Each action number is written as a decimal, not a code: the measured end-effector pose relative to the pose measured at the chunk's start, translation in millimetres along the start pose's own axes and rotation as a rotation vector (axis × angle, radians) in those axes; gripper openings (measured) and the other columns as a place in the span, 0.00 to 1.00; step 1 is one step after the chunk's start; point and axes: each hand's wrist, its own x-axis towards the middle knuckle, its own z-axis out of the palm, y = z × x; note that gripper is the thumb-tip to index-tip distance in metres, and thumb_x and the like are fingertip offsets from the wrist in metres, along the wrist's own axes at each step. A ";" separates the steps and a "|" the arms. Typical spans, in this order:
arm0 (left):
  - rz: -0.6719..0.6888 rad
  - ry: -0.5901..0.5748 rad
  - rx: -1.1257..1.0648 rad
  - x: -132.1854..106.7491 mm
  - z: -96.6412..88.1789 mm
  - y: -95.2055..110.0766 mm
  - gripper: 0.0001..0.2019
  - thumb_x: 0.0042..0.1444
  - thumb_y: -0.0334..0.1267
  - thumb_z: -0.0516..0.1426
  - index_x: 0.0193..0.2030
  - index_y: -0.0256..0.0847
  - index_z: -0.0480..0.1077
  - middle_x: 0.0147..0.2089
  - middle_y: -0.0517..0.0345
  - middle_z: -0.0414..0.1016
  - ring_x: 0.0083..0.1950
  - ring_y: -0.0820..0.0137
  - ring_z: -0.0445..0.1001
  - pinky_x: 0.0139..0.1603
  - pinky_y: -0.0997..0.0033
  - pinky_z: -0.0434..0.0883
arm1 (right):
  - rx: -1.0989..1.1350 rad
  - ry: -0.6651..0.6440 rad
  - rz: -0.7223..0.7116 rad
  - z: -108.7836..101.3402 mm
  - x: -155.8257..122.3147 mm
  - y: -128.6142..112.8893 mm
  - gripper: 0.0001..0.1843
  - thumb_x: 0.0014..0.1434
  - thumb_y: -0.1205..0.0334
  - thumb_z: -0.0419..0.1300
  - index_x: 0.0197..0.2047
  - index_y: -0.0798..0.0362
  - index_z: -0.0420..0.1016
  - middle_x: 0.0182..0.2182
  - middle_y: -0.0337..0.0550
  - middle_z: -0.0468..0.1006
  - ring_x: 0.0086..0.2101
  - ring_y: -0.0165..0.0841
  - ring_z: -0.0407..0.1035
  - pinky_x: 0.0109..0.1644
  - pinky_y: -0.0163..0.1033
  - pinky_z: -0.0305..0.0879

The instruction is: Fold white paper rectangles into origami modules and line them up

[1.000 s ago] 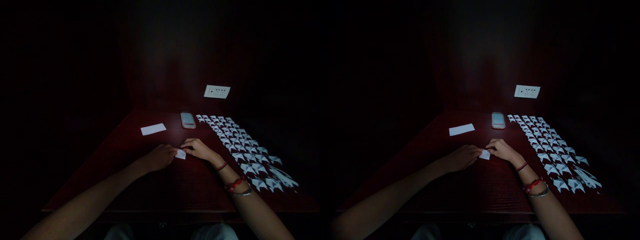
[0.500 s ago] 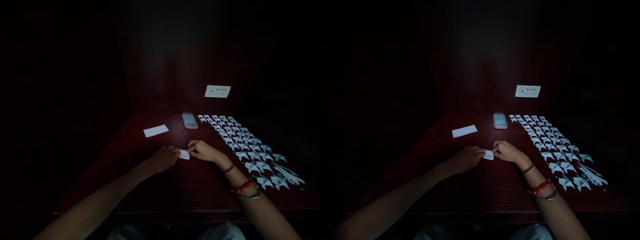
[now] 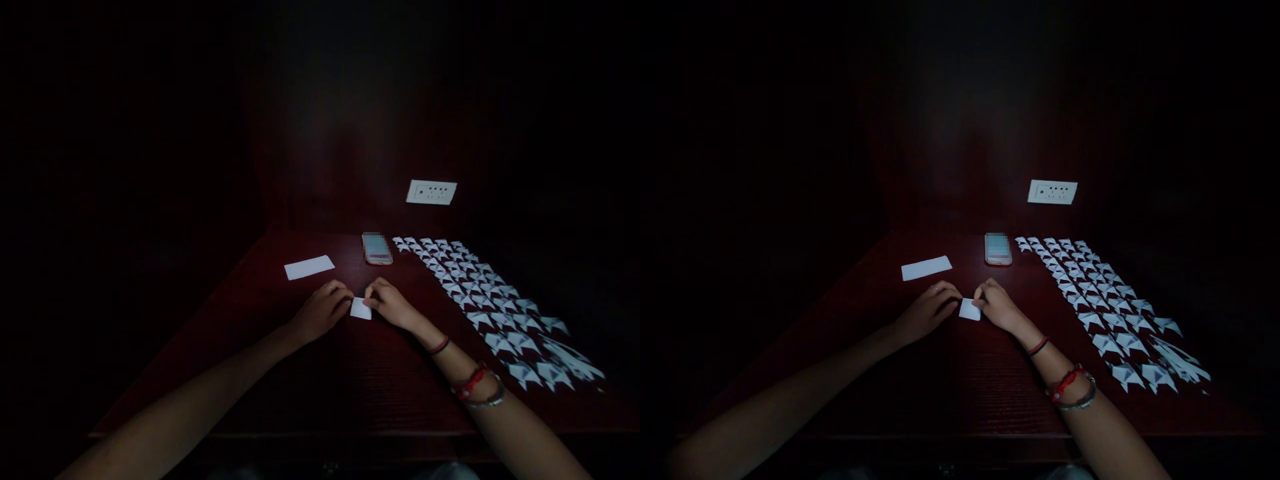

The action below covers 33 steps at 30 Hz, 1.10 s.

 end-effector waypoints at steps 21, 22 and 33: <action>-0.007 0.204 -0.109 1.8 -7.1 9.2 0.05 0.54 0.32 0.49 0.31 0.40 0.65 0.49 0.56 0.55 0.51 0.67 0.56 0.49 0.62 0.59 | 0.010 0.121 -0.202 -4.3 -6.3 -39.2 0.03 0.52 0.67 0.52 0.29 0.53 0.66 0.30 0.39 0.66 0.34 0.29 0.60 0.38 0.35 0.53; -0.003 0.206 -0.109 1.8 -7.4 10.0 0.05 0.54 0.32 0.49 0.31 0.40 0.65 0.49 0.56 0.55 0.51 0.67 0.56 0.49 0.62 0.59 | 0.014 0.116 -0.196 -4.2 -6.3 -39.5 0.03 0.52 0.67 0.52 0.28 0.53 0.66 0.29 0.39 0.66 0.33 0.29 0.60 0.38 0.35 0.53; -0.025 0.306 -0.113 3.3 -13.0 13.9 0.05 0.53 0.31 0.50 0.29 0.39 0.65 0.49 0.57 0.54 0.52 0.68 0.55 0.52 0.63 0.56 | 0.071 0.024 -0.268 -20.6 -3.0 -25.8 0.05 0.49 0.73 0.51 0.26 0.55 0.63 0.25 0.37 0.63 0.28 0.26 0.59 0.33 0.31 0.55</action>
